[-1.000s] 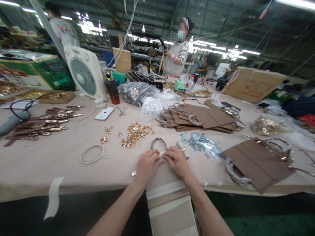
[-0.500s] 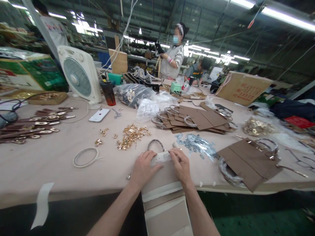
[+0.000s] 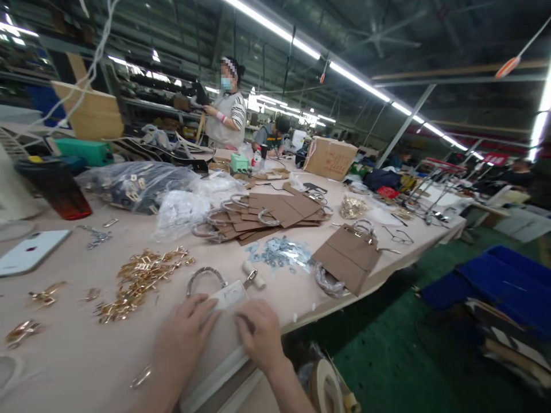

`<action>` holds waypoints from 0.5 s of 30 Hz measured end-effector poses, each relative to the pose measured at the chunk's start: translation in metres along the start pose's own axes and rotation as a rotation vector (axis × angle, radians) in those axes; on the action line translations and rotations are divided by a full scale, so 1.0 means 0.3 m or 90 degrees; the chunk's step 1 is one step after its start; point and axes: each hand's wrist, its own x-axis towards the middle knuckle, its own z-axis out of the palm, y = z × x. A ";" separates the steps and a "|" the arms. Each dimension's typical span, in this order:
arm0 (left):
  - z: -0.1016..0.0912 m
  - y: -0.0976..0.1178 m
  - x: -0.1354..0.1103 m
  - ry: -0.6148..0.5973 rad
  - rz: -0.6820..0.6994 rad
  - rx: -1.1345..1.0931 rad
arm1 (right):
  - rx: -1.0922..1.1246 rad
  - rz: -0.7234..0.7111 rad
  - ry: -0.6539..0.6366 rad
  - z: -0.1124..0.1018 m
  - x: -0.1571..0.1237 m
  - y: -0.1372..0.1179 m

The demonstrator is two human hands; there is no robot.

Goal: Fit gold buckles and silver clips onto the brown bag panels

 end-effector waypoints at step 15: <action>-0.010 0.078 0.006 -0.022 -0.096 -0.010 | 0.079 0.235 0.156 -0.210 0.179 0.326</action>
